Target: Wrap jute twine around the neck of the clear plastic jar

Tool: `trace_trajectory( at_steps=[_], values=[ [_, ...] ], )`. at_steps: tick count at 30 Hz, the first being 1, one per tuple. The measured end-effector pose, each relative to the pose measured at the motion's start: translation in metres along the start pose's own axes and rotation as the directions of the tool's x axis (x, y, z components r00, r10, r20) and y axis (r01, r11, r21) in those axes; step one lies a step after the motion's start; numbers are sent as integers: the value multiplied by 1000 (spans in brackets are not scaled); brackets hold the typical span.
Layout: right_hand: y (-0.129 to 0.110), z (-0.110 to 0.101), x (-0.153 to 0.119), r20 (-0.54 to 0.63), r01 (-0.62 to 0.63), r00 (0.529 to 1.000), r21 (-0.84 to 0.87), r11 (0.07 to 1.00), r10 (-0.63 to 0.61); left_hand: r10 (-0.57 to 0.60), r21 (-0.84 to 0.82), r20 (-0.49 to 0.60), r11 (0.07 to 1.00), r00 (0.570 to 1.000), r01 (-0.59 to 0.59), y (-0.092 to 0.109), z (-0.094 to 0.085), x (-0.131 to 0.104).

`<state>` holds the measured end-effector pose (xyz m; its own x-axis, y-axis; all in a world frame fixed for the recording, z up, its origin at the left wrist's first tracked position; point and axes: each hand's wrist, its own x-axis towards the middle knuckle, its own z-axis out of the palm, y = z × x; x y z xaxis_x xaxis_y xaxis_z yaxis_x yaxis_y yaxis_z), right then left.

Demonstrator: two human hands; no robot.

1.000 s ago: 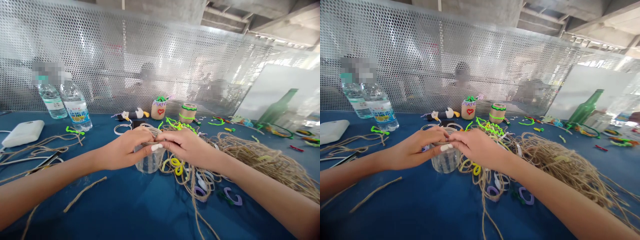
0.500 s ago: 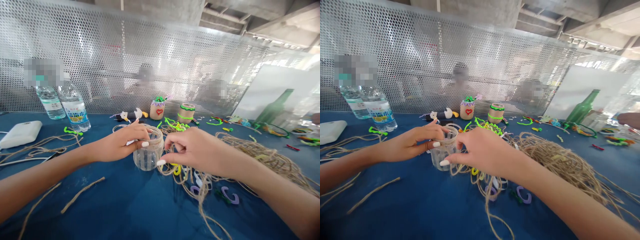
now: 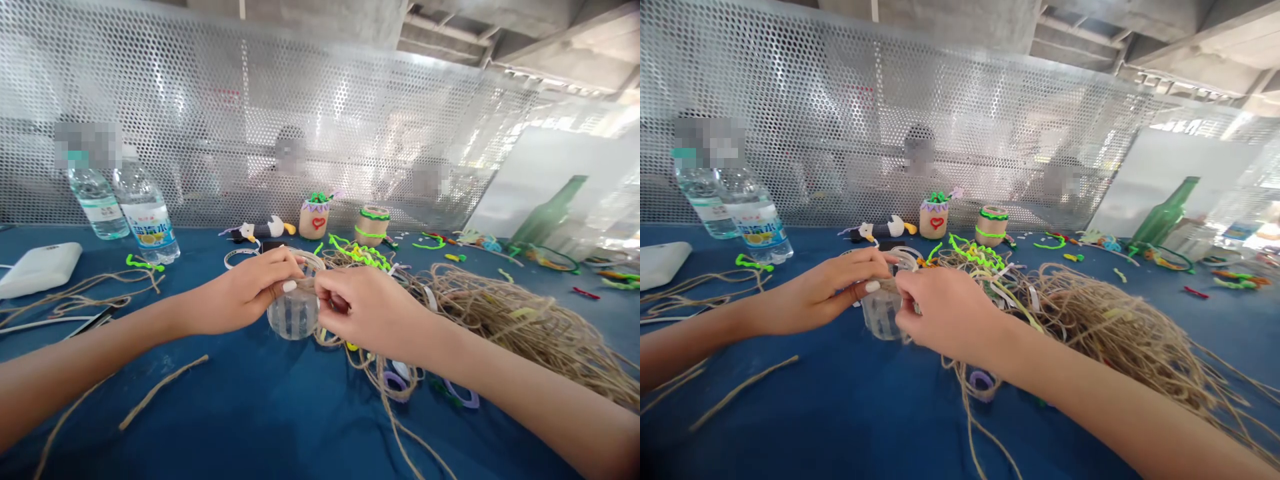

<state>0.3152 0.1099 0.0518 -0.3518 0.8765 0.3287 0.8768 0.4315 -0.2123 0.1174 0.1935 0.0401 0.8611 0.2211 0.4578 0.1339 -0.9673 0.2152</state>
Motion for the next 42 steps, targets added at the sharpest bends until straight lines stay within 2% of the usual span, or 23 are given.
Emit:
trace_trajectory(
  at_steps=[3, 7, 13, 16, 19, 22, 28, 30, 32, 35, 38, 42],
  values=[
    [0, 2, 1, -39, -23, 999, -42, 999, 22, -27, -36, 41, 999, 999, 28, 0, -4, 1],
    [-2, 1, 1, -35, -53, 998, -64, 997, 51, -31, -84, 103, 996, 994, 39, 3, -6, 2],
    [-6, 1, 3, -59, -152, 987, -94, 984, 147, -31, 20, -104, 999, 994, 34, 4, 9, 2],
    [-8, 3, 2, -96, -177, 982, -136, 975, 165, -17, 41, -116, 999, 993, 22, 7, 12, 3],
    [-9, 7, -1, -150, -135, 983, -203, 970, 105, -7, 77, -127, 997, 992, 17, 8, 9, 4],
    [-7, 10, -2, -189, -96, 981, -237, 967, 51, -21, 71, -88, 997, 996, 27, 6, 3, 4],
    [-6, 12, -2, -209, -126, 972, -82, 989, 107, -80, 22, 120, 997, 990, 78, 6, -10, 4],
    [-6, 14, -2, -232, -116, 967, -40, 993, 103, -92, 12, 82, 996, 992, 91, 9, -7, 4],
    [-6, 15, -3, -244, -104, 965, -31, 994, 93, -95, 22, -28, 995, 995, 95, 10, -2, 4],
    [-7, 15, -4, -258, -124, 961, -66, 990, 103, -20, 102, -144, 994, 989, 35, 8, 7, 4],
    [-8, 15, -7, -289, -131, 953, -113, 985, 94, 49, 170, -145, 985, 988, -24, 4, 7, 4],
    [-12, 18, -12, -312, -87, 950, -178, 980, 28, 38, 123, -47, 992, 998, -32, -4, 1, 4]
  ],
)
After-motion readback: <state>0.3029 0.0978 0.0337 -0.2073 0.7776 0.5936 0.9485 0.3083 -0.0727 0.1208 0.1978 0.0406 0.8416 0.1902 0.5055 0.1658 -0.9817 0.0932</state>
